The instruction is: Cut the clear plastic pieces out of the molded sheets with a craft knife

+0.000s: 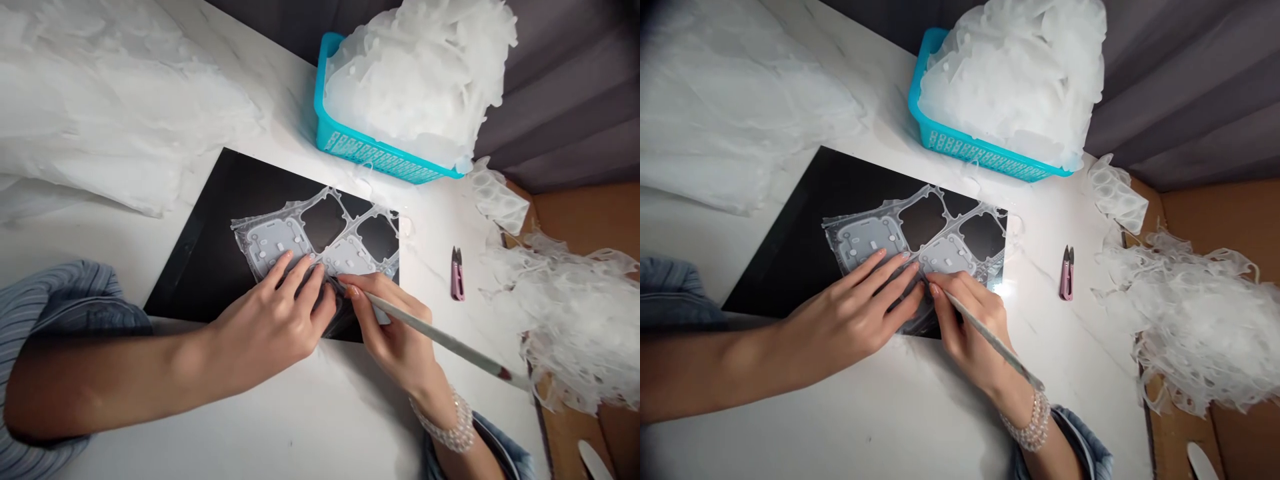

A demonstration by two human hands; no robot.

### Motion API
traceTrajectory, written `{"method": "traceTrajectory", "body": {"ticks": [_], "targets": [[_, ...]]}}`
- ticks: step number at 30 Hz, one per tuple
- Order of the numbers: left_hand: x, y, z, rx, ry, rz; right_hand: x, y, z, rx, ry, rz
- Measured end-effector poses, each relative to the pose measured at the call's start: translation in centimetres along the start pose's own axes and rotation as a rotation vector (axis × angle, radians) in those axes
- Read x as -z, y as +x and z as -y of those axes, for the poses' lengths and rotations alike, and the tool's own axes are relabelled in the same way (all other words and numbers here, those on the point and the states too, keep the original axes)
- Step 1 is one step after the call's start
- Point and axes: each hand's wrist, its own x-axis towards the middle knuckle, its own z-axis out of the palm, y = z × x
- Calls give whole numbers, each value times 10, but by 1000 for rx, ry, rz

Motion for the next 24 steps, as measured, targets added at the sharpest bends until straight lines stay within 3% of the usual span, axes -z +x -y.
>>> {"method": "traceTrajectory", "body": {"ticks": [7, 14, 24], "targets": [[2, 1, -1, 30, 5, 13, 0, -16, -1, 96, -132, 3], [-1, -2, -4, 38, 0, -6, -11, -15, -10, 365, -377, 14], [-4, -10, -8, -2, 65, 29, -17, -14, -13, 295, -457, 104]]}}
